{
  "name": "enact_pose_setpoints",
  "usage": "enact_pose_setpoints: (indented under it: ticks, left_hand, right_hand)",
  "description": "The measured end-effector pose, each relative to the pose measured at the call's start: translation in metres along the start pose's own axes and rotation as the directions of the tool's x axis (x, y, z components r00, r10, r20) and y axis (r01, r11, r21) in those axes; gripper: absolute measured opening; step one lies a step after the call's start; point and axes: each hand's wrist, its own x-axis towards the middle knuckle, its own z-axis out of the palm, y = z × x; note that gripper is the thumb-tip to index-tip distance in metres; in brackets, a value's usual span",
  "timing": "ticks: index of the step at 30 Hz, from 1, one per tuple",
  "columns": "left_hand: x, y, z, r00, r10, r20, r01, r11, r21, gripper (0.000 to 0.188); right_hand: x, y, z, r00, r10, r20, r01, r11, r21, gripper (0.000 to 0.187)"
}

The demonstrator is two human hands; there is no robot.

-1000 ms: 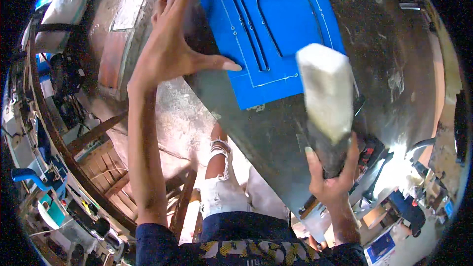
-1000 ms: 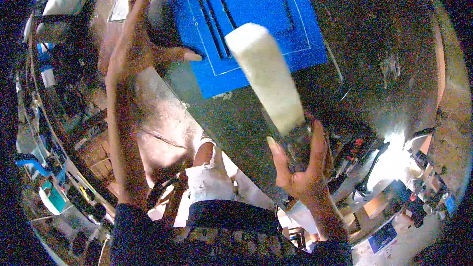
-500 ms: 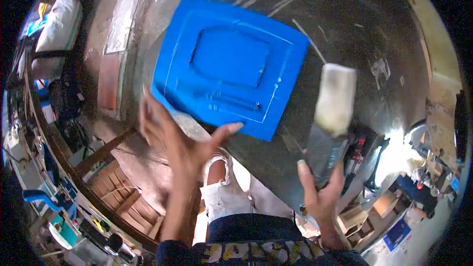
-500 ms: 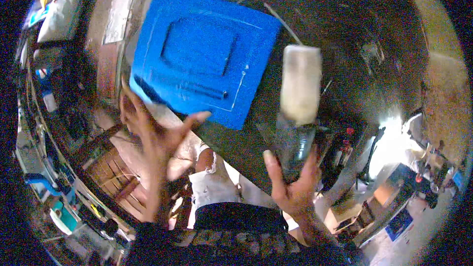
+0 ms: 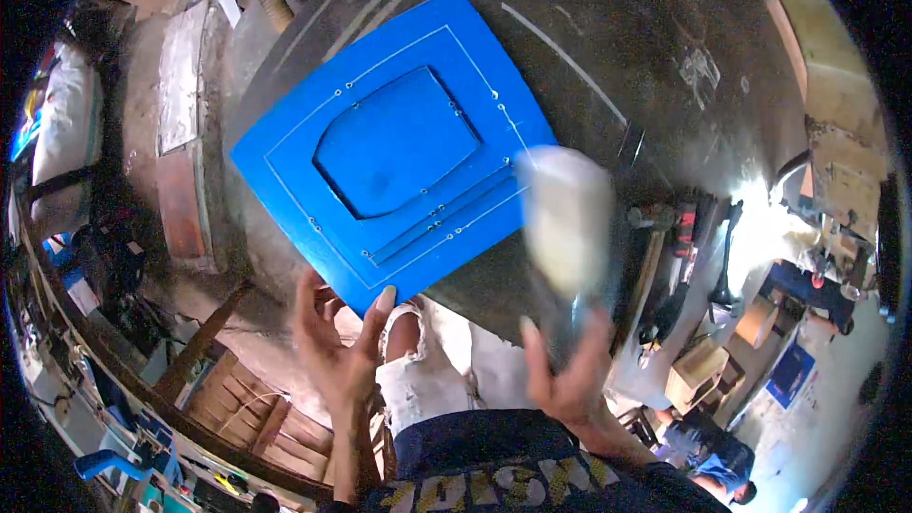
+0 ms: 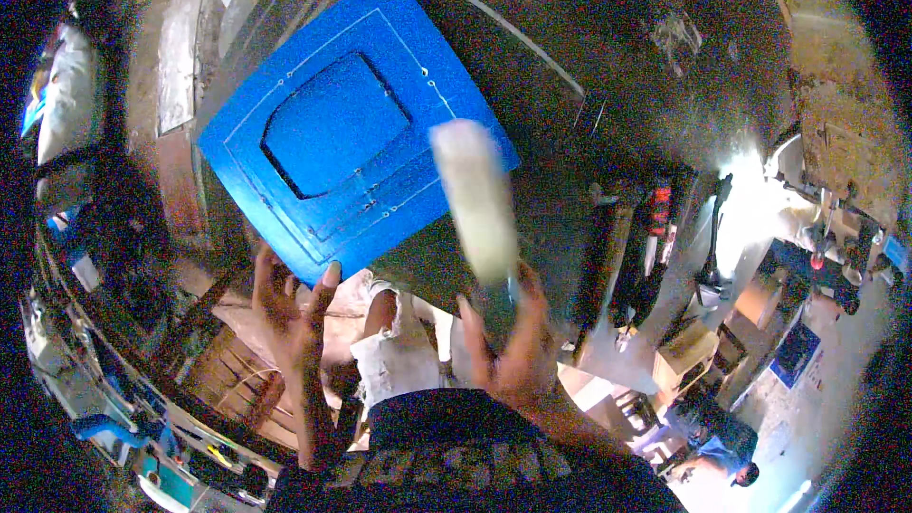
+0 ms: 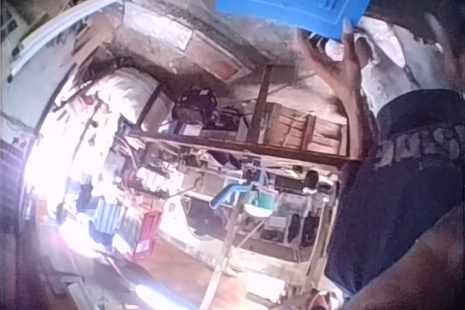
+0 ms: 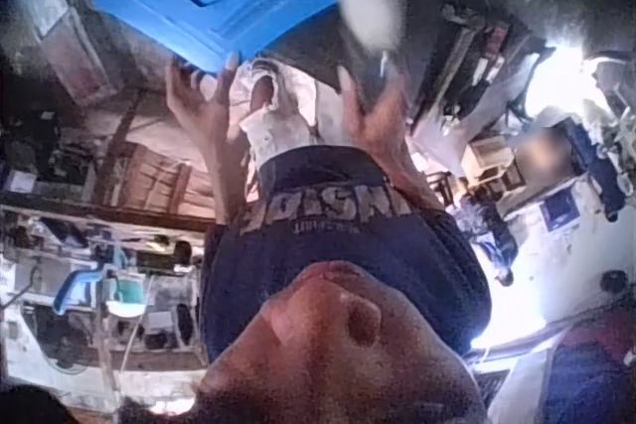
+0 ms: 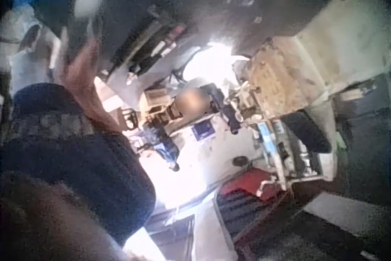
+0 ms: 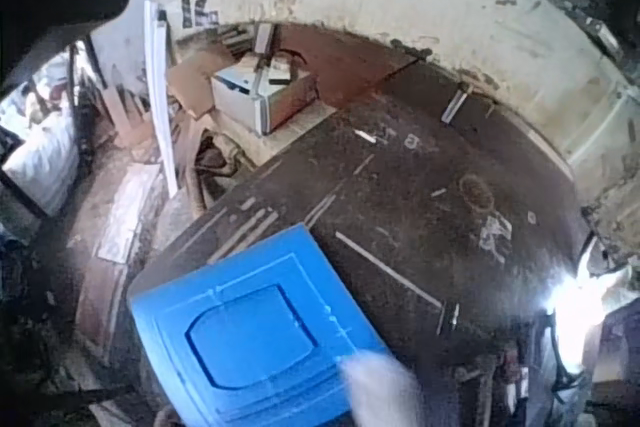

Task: The person uses a mallet and punch to process a blue sheet on a workbench, grinds a small metal piece with a bench grinder, and uses a manual lever cutter to trim materials.

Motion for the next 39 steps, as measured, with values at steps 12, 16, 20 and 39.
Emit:
enact_pose_setpoints:
  ticks: [12, 16, 20, 39]
  left_hand:
    - [-0.012, -0.012, 0.007, 0.999, 0.008, 0.048, -0.002, 0.994, -0.113, 0.046]
    - [-0.010, -0.012, 0.008, 0.993, 0.011, 0.121, -0.008, 1.000, -0.028, 0.048]
    - [-0.012, -0.012, 0.004, 0.988, 0.005, 0.152, -0.007, 1.000, 0.016, 0.054]
    - [-0.017, -0.019, 0.005, 0.997, 0.009, 0.080, -0.004, 0.999, -0.053, 0.064]
  right_hand:
    - [0.016, -0.036, 0.004, 0.962, 0.265, 0.069, -0.272, 0.951, 0.144, 0.056]
    - [-0.014, -0.027, 0.012, 0.831, 0.441, -0.339, -0.206, 0.811, 0.548, 0.070]
    - [0.026, -0.038, -0.002, 0.925, 0.356, 0.134, -0.355, 0.934, -0.030, 0.070]
    - [0.029, -0.037, -0.012, 0.843, 0.483, 0.237, -0.535, 0.799, 0.274, 0.063]
